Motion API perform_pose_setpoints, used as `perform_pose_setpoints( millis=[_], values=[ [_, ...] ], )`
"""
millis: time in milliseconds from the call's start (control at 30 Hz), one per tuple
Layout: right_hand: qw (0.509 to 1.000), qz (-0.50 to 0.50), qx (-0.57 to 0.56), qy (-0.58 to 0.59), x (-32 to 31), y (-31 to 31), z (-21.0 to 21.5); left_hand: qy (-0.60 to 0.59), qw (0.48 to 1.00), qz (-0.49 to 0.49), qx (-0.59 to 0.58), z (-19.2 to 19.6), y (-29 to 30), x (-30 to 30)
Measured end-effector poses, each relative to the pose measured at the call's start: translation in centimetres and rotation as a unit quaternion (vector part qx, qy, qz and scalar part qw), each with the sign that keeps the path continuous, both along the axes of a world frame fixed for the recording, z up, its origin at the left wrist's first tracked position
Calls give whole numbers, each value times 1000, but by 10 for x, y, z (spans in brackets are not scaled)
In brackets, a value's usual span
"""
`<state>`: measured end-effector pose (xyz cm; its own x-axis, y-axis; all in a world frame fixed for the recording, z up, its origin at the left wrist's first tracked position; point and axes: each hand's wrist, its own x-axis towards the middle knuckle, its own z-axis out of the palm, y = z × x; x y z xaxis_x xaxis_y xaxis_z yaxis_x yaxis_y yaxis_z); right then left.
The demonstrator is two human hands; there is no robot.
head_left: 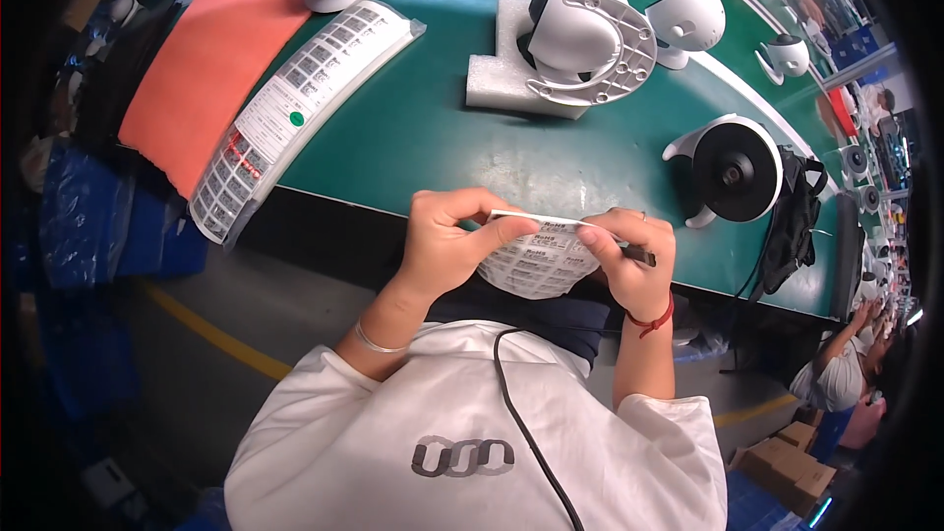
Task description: Peel small labels from a sheet and apply them to security cameras on an assembly line.
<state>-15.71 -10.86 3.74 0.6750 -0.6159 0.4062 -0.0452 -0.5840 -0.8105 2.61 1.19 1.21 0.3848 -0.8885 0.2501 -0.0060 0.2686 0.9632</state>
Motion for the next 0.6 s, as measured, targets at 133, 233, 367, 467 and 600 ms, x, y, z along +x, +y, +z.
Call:
perform_pose_setpoints(
  millis=[133, 233, 367, 467, 600],
  values=[
    [1000, -21, 21, -3, 3, 0, 2, 41, 999, -10, 14, -1, -2, -3],
    [1000, -27, -12, 10, 3, -6, -6, 71, 997, -5, 18, -2, -7, -5],
    [977, -162, 5, -138, -2, -24, -12, 68, 997, 24, 25, -3, -15, -4],
    [975, -221, -27, -2, -17, -28, -1, 64, 997, 27, 23, -6, -19, -2],
    [964, -196, -22, 181, -38, -15, 22, 65, 997, 35, 28, -9, -21, 0]
  ],
)
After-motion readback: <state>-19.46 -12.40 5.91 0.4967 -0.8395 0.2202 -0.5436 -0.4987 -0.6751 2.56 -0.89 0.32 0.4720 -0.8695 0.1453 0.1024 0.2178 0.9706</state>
